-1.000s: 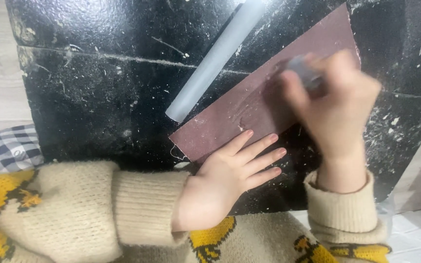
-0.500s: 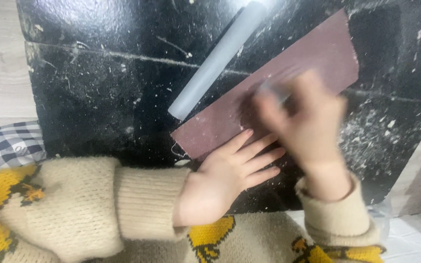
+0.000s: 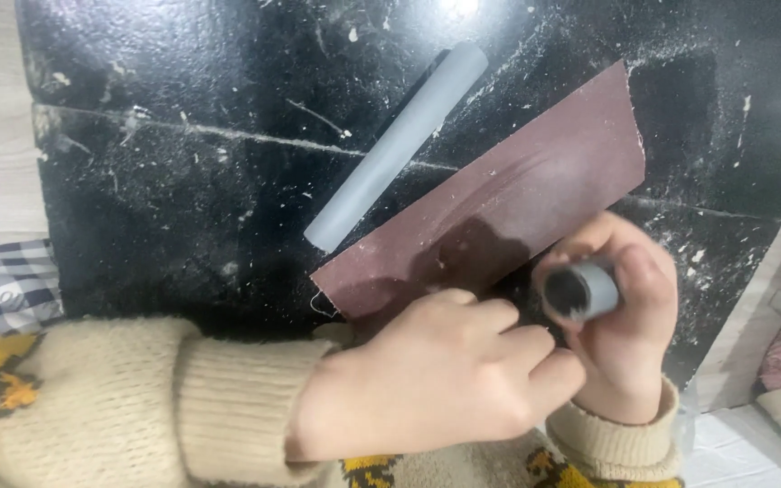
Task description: The person sits on the floor and sands a small gray pipe on a piece of sandpaper placed on a black table. They repeatedly rub the pipe against the sandpaper and pause to inspect the edges.
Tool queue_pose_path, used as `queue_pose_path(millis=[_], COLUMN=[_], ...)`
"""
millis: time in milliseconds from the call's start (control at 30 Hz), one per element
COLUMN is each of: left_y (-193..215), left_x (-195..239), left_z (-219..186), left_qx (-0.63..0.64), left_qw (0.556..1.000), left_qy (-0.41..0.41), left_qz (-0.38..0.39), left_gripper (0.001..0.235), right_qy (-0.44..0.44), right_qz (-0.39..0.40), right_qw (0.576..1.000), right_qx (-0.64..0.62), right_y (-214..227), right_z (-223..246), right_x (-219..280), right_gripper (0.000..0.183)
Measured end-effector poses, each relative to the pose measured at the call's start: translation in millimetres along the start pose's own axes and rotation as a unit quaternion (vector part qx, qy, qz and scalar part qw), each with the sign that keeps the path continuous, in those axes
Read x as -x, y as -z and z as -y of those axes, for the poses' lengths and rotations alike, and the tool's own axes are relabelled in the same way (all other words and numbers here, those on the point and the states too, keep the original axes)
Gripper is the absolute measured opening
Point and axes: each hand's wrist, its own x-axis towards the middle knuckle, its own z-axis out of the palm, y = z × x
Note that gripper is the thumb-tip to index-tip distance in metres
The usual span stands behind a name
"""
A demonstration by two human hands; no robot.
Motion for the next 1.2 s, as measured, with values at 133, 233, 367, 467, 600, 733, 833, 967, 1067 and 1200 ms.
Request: queue_pose_path(millis=[133,233,367,467,600,733,833,967,1067,1200], left_y=[11.8,11.7,11.3,3.4,4.8,4.7,6.1,4.9,7.6,6.8], left_x=[-10.8,-10.6,-18.0,-10.3,-9.7,-8.7,-10.5,-11.3,-13.6,-15.3], left_z=[5.4,8.0,7.5,7.5,9.4,9.5,9.7,10.0,10.5,9.5], left_qx=[-0.026,0.029,0.143,0.043,0.056,0.078,0.092,0.107,0.122,0.105], left_qw=[0.992,0.991,0.988,0.99,0.987,0.984,0.982,0.978,0.979,0.979], left_qy=[0.016,0.009,0.036,0.039,0.035,0.046,0.054,0.053,0.057,0.072], left_qz=[-0.12,-0.128,-0.049,-0.127,-0.147,-0.155,-0.153,-0.17,-0.153,-0.161], left_gripper=[0.023,0.01,0.022,0.032,0.027,0.023,0.018,0.019,0.011,0.011], right_qy=[-0.101,-0.112,-0.085,-0.085,-0.073,-0.067,-0.067,-0.056,-0.05,-0.052], right_qz=[-0.03,-0.05,-0.062,-0.079,-0.037,-0.035,-0.049,-0.053,-0.05,-0.056], right_qw=[0.983,0.969,0.974,0.992,0.995,0.997,0.996,0.997,0.997,0.997], right_qx=[-0.148,-0.214,-0.2,-0.041,-0.058,-0.031,-0.019,0.006,0.006,0.014], right_y=[-10.4,-14.5,-12.1,-10.1,-4.1,-2.8,-4.5,-5.6,-4.2,-7.8], right_z=[20.0,30.0,28.7,30.2,20.4,17.9,18.5,19.0,16.2,18.1], right_x=[6.9,6.4,10.3,15.7,14.0,13.5,14.2,15.2,14.6,14.2], right_gripper=[0.048,0.048,0.053,0.057,0.059,0.062,0.062,0.061,0.06,0.062])
